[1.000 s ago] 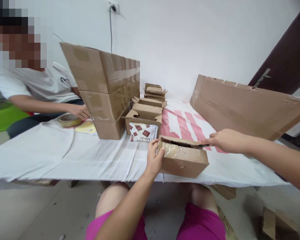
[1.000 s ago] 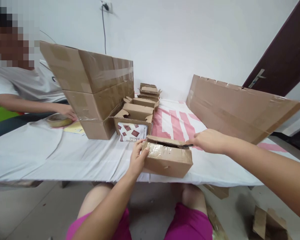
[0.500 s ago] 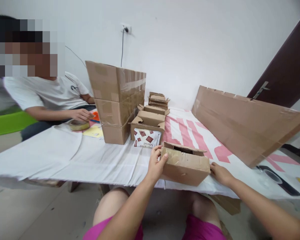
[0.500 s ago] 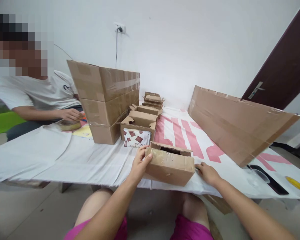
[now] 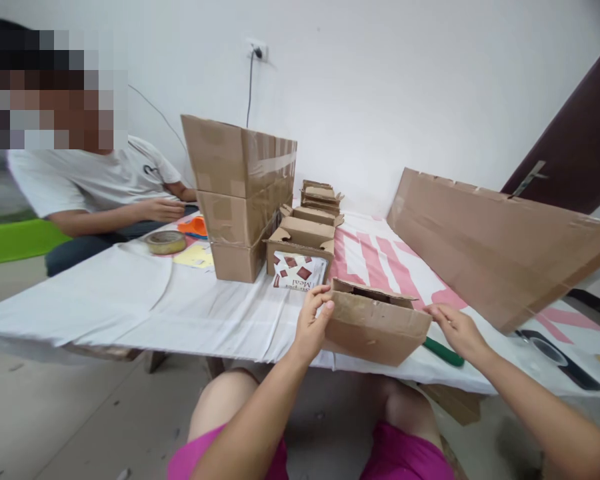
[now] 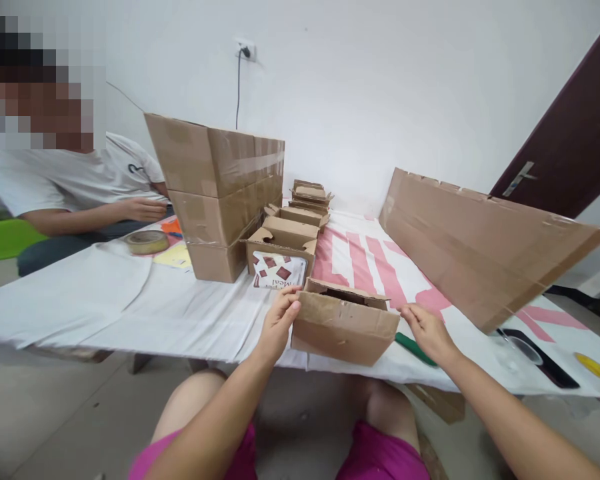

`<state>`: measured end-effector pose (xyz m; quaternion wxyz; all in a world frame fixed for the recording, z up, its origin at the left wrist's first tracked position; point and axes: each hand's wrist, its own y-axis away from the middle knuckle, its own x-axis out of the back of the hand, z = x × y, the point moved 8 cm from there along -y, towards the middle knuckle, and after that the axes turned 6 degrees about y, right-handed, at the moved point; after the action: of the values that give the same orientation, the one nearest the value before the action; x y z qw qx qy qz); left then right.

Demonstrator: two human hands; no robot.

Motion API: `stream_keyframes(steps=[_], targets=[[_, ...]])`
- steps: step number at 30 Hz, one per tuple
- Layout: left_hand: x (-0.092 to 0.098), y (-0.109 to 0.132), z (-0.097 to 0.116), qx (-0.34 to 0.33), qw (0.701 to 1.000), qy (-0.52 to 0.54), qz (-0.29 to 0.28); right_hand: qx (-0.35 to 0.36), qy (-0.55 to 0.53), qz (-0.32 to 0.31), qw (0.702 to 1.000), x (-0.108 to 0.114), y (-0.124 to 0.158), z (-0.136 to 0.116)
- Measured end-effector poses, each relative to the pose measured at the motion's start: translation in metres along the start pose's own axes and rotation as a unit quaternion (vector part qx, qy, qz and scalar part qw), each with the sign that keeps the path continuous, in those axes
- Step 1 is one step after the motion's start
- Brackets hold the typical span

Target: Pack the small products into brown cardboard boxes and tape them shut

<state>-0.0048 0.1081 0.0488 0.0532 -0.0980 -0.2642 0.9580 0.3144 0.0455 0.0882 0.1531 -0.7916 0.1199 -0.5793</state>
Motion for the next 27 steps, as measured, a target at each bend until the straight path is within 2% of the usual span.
stream_keyframes(steps=[2, 4, 9, 12, 17, 20, 24, 27], targets=[[0.002, -0.001, -0.002, 0.010, 1.000, -0.003, 0.009, -0.004, -0.018, 0.038, 0.999, 0.016, 0.006, -0.016], [0.004, -0.001, -0.004, 0.019, 1.000, -0.008, 0.018, 0.006, -0.017, 0.048, 0.999, 0.023, 0.013, -0.034], [0.005, -0.001, -0.009, 0.031, 0.999, -0.004, 0.028, 0.095, 0.037, 0.042, 0.994, 0.016, 0.024, -0.072], [0.006, 0.000, -0.016, 0.041, 0.998, 0.016, 0.038, 0.128, 0.072, 0.056, 0.988, 0.014, 0.024, -0.079], [0.004, 0.000, -0.027, 0.071, 0.995, 0.051, 0.043, 0.144, 0.095, 0.036, 0.984, 0.005, 0.021, -0.081], [0.004, 0.000, -0.021, 0.060, 0.997, 0.044, 0.036, 0.151, 0.092, 0.035, 0.984, 0.004, 0.020, -0.084], [0.005, 0.002, 0.003, -0.004, 1.000, 0.019, 0.013, 0.168, 0.081, 0.042, 0.982, 0.012, 0.026, -0.095], [0.007, 0.000, 0.011, -0.023, 0.999, 0.024, -0.006, 0.201, 0.063, 0.012, 0.977, 0.015, 0.039, -0.111]])
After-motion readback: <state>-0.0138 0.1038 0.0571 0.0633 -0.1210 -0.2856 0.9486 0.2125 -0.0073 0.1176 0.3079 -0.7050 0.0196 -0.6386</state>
